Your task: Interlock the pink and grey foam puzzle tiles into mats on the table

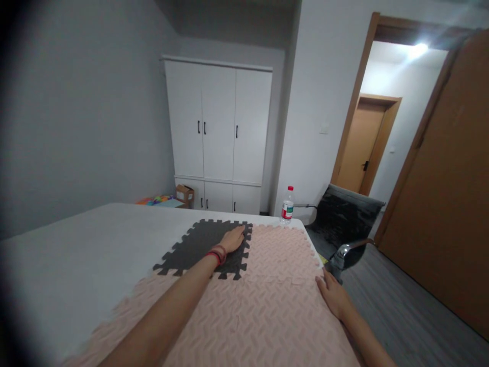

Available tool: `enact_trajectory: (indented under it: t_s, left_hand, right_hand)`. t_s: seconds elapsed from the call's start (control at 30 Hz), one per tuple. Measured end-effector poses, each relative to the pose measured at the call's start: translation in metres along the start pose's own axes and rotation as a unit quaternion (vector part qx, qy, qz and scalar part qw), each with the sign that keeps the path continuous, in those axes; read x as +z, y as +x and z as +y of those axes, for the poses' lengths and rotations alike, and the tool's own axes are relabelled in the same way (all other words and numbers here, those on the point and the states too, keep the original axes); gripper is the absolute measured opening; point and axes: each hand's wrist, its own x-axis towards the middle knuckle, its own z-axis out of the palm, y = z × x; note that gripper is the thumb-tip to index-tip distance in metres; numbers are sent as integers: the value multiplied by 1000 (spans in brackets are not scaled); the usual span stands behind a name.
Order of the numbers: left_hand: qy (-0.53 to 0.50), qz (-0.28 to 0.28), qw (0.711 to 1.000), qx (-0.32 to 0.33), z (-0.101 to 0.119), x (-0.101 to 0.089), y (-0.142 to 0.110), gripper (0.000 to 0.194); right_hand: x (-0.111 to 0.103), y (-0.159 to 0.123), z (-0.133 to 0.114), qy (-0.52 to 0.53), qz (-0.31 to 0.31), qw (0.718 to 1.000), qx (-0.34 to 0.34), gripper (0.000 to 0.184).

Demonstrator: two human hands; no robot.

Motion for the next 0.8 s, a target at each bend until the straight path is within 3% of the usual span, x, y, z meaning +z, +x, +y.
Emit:
enact_trajectory:
  t_s: [0.17,0.3,0.53,0.8]
  left_hand:
    - [20,-1,999,-30,10,25,20,42]
    - [44,-15,999,-21,10,22,33,37]
    - [78,23,996,-30,23,29,31,40]
    - [77,25,997,7,14,31,59,37]
  right_hand:
    - [2,1,1,14,-2,1000,-6,75]
    - [1,3,1,4,-4,1000,-7,75]
    - [-2,1,-2,5,-26,1000,-2,76]
    - [-5,-2,-10,5,-13,1000,4,75]
